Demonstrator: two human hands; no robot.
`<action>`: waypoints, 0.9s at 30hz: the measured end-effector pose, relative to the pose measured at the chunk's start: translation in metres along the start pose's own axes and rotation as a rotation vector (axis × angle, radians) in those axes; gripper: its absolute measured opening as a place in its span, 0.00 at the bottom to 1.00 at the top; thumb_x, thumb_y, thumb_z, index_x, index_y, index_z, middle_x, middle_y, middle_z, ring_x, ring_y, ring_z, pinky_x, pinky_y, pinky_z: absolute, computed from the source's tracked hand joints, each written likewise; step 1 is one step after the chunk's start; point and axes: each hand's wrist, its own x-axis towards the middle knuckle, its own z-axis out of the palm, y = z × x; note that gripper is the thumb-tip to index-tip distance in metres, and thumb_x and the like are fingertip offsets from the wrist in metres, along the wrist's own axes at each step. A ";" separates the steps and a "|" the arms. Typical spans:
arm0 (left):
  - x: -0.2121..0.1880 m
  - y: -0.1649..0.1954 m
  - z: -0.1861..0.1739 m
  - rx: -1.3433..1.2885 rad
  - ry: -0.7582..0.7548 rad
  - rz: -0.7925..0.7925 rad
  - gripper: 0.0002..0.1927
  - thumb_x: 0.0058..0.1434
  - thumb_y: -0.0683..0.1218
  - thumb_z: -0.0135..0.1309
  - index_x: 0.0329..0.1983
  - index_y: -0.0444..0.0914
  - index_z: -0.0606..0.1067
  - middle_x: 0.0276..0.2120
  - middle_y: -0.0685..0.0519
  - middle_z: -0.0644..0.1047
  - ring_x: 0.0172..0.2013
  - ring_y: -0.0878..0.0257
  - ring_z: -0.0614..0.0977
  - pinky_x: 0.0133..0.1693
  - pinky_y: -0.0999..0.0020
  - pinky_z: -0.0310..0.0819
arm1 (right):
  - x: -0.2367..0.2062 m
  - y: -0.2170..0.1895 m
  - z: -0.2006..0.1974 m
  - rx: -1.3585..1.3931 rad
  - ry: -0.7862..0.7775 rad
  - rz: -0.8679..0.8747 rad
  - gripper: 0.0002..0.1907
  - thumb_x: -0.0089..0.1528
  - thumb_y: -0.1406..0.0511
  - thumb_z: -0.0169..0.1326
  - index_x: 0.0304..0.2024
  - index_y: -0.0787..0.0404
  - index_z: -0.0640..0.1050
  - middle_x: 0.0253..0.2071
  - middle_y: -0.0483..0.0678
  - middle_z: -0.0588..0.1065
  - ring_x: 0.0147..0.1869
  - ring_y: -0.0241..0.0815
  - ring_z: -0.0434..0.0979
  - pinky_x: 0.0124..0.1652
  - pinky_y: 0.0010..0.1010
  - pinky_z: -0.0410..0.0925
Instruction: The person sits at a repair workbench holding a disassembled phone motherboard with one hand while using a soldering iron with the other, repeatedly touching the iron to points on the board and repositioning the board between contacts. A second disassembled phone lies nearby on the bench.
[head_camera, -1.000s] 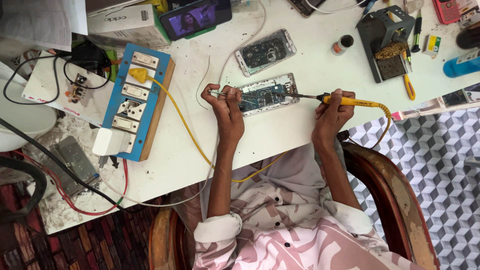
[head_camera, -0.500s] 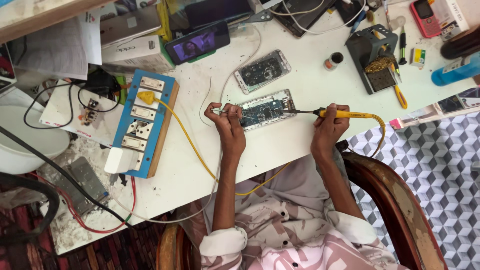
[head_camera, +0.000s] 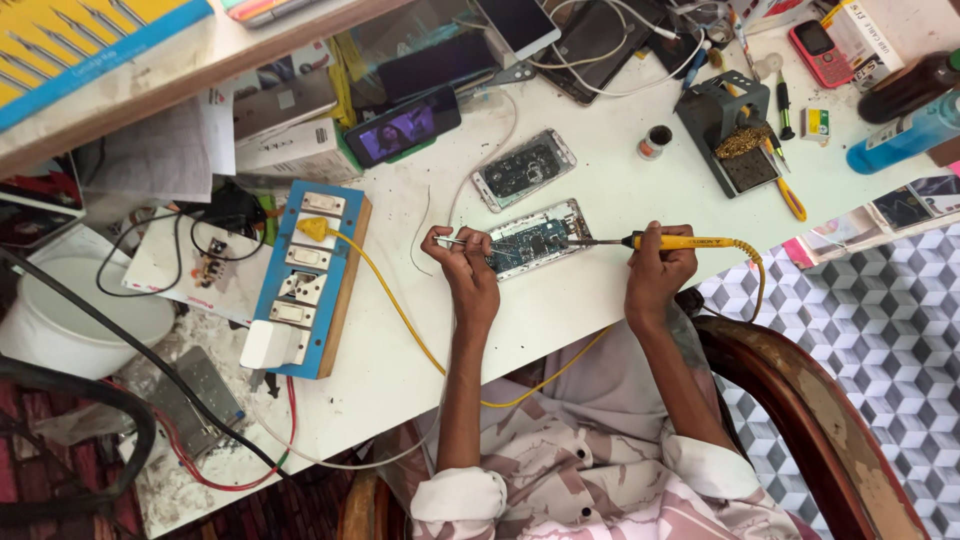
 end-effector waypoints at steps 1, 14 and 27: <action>0.000 0.000 0.000 -0.003 0.001 -0.003 0.11 0.76 0.39 0.36 0.55 0.39 0.50 0.33 0.50 0.66 0.37 0.64 0.67 0.47 0.70 0.64 | -0.001 -0.001 0.000 -0.010 0.004 0.013 0.12 0.72 0.67 0.52 0.35 0.61 0.66 0.22 0.41 0.65 0.21 0.27 0.62 0.22 0.21 0.57; 0.002 -0.003 0.009 -0.014 0.076 0.040 0.09 0.77 0.43 0.36 0.55 0.41 0.51 0.31 0.52 0.66 0.35 0.66 0.66 0.44 0.71 0.63 | 0.003 -0.009 0.003 -0.041 0.004 0.013 0.11 0.72 0.67 0.50 0.34 0.62 0.68 0.22 0.41 0.65 0.21 0.27 0.64 0.23 0.22 0.60; 0.011 -0.011 0.045 -0.229 0.432 -0.050 0.10 0.76 0.50 0.38 0.54 0.41 0.56 0.28 0.56 0.66 0.26 0.72 0.61 0.28 0.77 0.53 | 0.009 -0.006 0.003 -0.091 0.013 0.016 0.11 0.72 0.66 0.50 0.35 0.63 0.67 0.22 0.42 0.66 0.20 0.28 0.64 0.22 0.22 0.59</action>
